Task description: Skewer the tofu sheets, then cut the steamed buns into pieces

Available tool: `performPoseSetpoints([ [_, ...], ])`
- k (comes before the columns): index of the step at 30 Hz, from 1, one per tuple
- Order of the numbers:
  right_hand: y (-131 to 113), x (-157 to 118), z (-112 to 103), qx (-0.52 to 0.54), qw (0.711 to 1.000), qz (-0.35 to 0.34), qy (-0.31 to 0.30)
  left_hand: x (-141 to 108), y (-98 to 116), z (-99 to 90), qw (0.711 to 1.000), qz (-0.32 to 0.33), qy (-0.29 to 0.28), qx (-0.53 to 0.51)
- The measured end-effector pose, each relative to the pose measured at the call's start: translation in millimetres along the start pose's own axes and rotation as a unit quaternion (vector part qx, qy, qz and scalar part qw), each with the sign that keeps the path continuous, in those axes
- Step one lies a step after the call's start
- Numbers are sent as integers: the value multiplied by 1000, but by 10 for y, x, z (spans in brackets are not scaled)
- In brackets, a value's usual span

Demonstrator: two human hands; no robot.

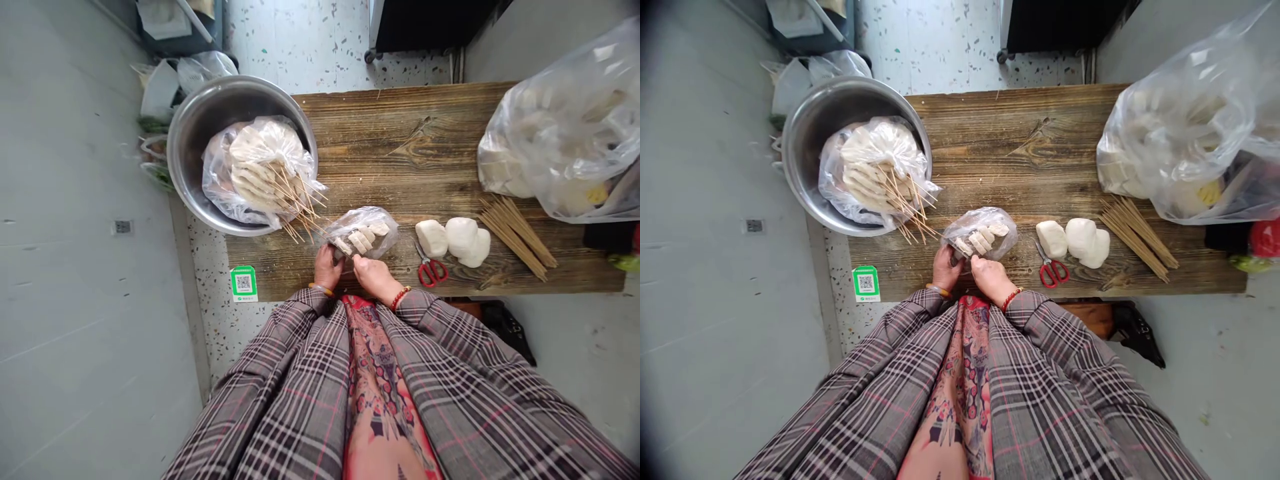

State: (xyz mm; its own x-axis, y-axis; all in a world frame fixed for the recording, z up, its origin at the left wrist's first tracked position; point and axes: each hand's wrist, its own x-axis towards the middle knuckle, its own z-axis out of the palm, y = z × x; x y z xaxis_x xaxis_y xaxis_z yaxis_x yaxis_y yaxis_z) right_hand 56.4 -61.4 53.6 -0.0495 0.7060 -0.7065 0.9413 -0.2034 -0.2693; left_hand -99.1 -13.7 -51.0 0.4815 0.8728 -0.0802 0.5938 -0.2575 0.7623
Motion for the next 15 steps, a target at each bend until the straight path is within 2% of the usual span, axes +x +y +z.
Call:
performPoseSetpoints([
  [5, 29, 81, -8, 27, 999, -5, 25, -2, 36, -27, 1000, 3, -7, 8],
  [9, 91, 129, -36, 55, 997, -23, 52, -104, 105, -64, 1000, 15, -8, 19],
  [12, 174, 54, -65, 75, 994, -36, 76, -152, 126, -117, 999, 3, 17, 30],
  [15, 308, -112, -90, 91, 989, -41, 112, -74, 122, -174, 998, -16, 52, 36],
])
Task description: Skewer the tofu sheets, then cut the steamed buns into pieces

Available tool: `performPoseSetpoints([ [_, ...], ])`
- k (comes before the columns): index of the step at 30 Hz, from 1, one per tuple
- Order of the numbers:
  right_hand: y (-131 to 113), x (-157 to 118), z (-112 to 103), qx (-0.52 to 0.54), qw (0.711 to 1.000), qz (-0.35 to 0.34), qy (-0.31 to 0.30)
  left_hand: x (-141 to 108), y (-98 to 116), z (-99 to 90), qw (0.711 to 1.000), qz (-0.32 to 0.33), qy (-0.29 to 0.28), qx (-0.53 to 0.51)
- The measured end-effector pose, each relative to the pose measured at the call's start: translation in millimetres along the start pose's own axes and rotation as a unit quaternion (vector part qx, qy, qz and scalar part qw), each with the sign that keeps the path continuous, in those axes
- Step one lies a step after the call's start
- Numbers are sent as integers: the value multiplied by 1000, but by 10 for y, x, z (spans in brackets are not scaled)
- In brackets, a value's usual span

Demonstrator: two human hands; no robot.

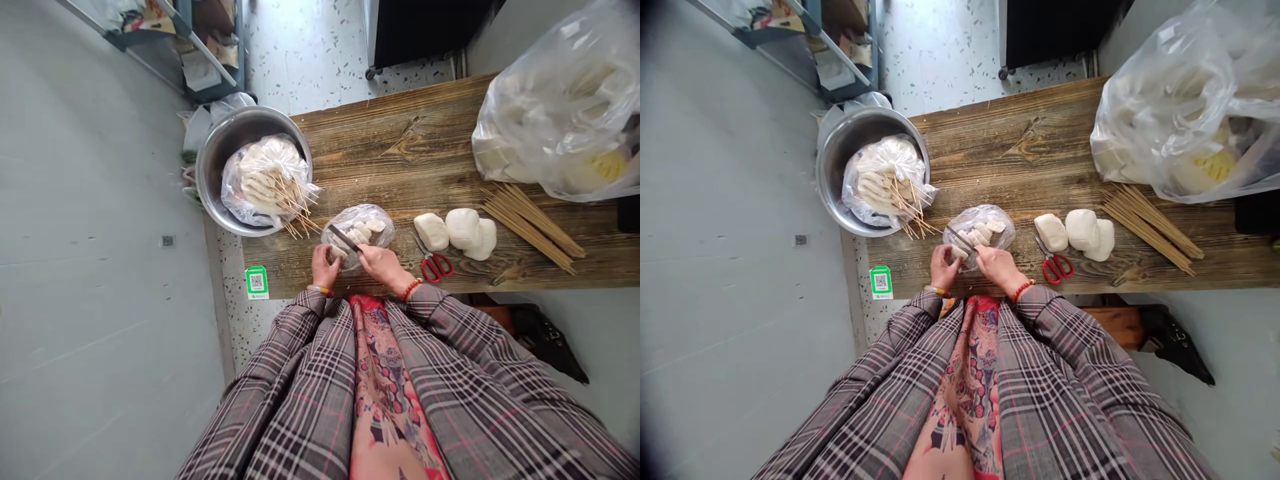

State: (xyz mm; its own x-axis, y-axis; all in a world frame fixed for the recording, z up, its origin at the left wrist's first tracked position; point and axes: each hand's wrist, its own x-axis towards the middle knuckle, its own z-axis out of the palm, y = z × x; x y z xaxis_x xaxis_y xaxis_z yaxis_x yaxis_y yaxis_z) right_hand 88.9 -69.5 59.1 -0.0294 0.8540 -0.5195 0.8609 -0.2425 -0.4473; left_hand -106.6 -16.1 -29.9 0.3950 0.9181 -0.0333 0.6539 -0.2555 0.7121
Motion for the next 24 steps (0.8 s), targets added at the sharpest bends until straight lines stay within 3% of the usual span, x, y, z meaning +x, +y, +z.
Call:
performPoseSetpoints([
  [7, 410, -387, -45, 58, 983, 69, 161, 344, 65, -16, 999, 27, -17, -30],
  [15, 631, -718, 95, 139, 961, 124, 205, 606, 91, 28, 994, 93, -53, -16],
  [19, 681, -696, 48, 142, 950, 140, 242, 714, 51, 24, 996, 72, -61, 5],
  [24, 789, -401, -97, 129, 943, 125, 279, 653, 21, -94, 999, 51, 5, 9],
])
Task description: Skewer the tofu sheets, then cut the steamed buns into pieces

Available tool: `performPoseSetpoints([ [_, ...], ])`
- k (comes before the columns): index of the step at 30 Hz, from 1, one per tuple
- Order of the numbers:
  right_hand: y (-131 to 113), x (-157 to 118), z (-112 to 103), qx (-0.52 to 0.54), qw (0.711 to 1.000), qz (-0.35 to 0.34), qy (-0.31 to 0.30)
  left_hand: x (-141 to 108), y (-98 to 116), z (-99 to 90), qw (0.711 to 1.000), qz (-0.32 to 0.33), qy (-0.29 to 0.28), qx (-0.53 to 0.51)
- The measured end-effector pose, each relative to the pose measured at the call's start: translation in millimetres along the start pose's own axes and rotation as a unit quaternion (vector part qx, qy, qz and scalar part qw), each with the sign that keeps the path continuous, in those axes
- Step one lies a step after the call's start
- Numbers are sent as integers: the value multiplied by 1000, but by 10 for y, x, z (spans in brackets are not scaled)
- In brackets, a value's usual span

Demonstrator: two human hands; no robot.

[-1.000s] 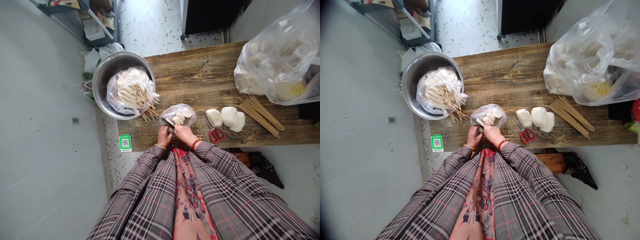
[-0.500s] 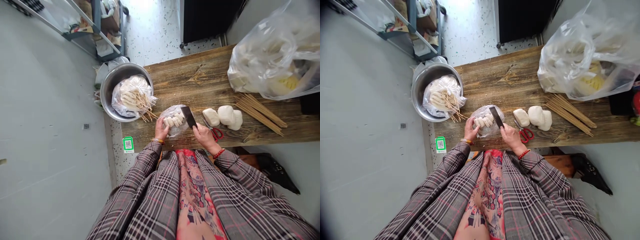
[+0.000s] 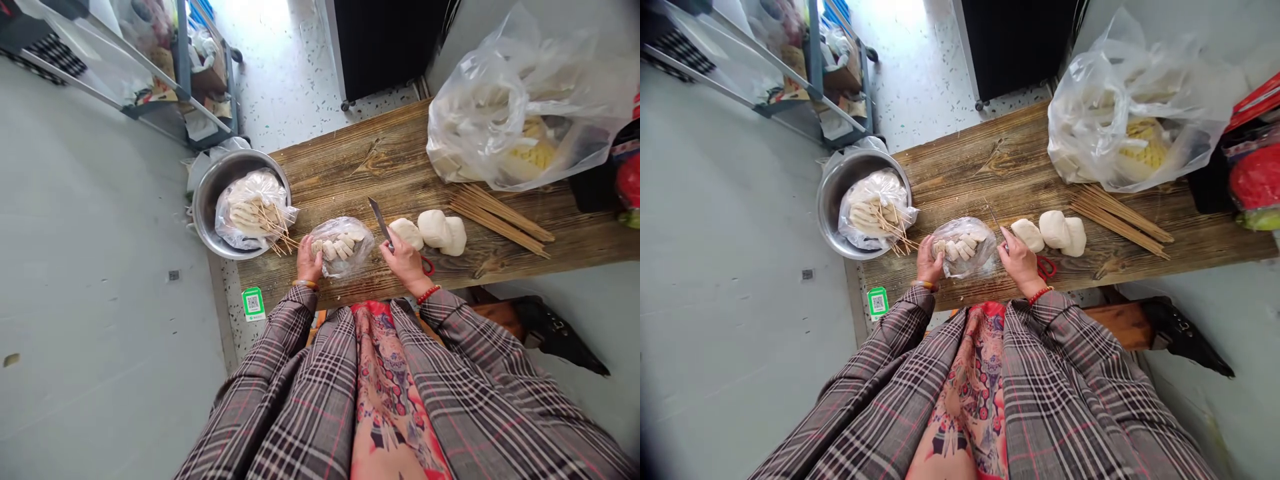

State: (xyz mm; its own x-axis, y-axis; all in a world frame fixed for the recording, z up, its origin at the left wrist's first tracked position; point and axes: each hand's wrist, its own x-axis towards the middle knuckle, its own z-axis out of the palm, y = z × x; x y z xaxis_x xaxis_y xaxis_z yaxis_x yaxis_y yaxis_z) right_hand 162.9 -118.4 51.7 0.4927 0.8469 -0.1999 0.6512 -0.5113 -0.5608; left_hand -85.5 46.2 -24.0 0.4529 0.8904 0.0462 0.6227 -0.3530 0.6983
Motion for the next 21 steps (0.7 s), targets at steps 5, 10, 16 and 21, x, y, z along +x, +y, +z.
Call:
performPoseSetpoints([
  [5, -26, 358, 175, 29, 997, -66, 7, -115, 35, -66, 980, -198, 31, -12],
  [10, -67, 574, 421, 36, 994, -103, 8, -172, 104, 27, 963, -264, 10, -45],
  [16, -22, 672, 515, 78, 994, -63, 29, -136, 144, -51, 950, -295, 47, -89],
  [21, 48, 607, 346, 99, 991, -2, 90, -139, 239, -228, 951, -271, 70, -133],
])
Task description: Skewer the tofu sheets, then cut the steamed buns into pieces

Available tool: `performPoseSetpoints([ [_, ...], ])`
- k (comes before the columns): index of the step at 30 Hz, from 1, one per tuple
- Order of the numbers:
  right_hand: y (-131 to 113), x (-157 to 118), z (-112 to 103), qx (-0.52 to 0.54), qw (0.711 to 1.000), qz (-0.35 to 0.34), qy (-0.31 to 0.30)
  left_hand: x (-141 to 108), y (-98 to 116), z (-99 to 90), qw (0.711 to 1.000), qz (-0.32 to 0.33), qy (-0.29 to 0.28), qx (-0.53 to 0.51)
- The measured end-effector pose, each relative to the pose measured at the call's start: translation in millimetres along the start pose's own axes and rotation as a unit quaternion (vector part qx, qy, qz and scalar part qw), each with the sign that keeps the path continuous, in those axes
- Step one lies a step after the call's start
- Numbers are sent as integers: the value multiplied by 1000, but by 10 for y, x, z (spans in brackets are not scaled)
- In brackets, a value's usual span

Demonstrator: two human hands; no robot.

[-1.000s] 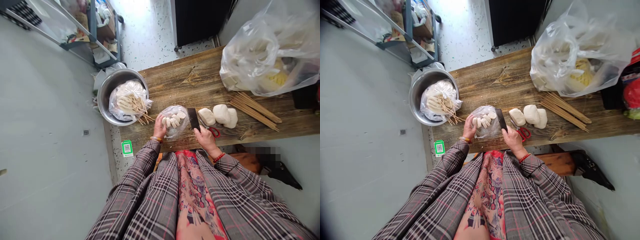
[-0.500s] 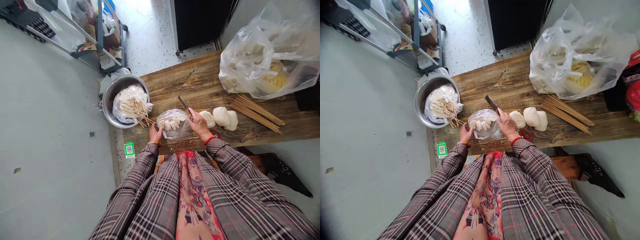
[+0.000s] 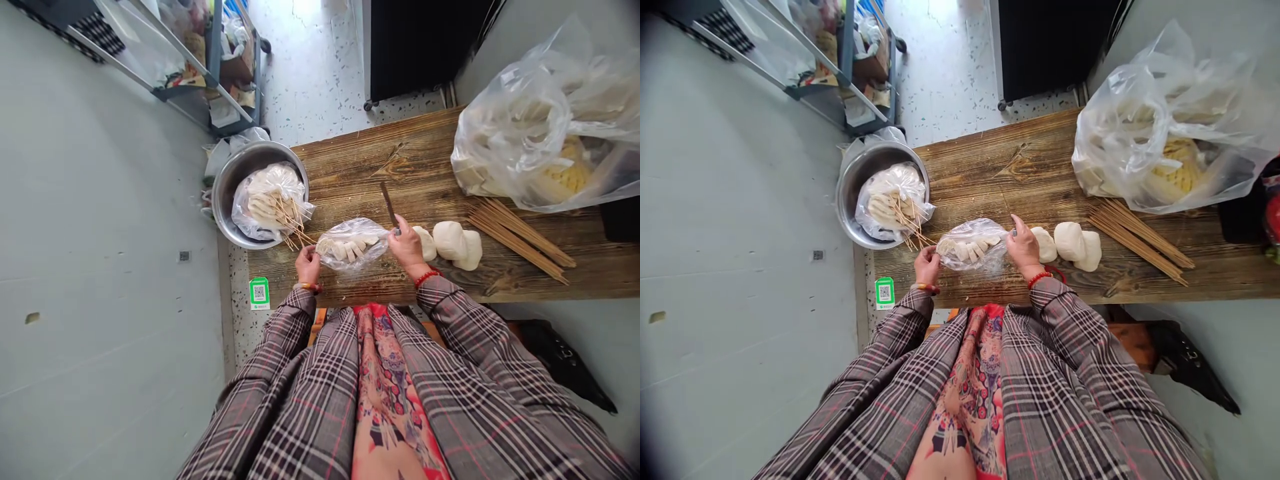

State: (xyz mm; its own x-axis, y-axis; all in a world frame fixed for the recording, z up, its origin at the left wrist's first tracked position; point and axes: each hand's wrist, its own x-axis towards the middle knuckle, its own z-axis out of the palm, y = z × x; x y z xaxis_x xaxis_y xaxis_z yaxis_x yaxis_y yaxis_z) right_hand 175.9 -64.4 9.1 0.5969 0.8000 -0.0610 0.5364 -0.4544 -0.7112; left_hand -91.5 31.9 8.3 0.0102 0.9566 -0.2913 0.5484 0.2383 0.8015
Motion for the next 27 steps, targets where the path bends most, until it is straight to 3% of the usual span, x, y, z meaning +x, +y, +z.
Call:
performPoseSetpoints([
  [5, -86, -51, -214, 4, 998, 44, 39, -137, 182, 4, 997, 66, -31, -28],
  [9, -156, -74, -281, 23, 998, 50, 31, -197, 173, 22, 987, 134, -76, 55],
  [15, -128, -92, -315, 9, 997, 55, 44, -172, -25, -45, 985, 103, -52, 130],
  [18, -103, -115, -341, -5, 997, 59, 50, -153, -8, -61, 981, 97, -46, 164],
  [21, -106, -134, -369, -12, 997, 64, 49, -149, 128, 29, 967, 126, -48, 218],
  [25, -119, -126, -400, -8, 997, 59, 49, -126, 374, 264, 923, 177, -62, 336],
  [27, -115, -112, -418, -2, 997, 58, 52, -86, 479, 362, 918, 183, -72, 345],
])
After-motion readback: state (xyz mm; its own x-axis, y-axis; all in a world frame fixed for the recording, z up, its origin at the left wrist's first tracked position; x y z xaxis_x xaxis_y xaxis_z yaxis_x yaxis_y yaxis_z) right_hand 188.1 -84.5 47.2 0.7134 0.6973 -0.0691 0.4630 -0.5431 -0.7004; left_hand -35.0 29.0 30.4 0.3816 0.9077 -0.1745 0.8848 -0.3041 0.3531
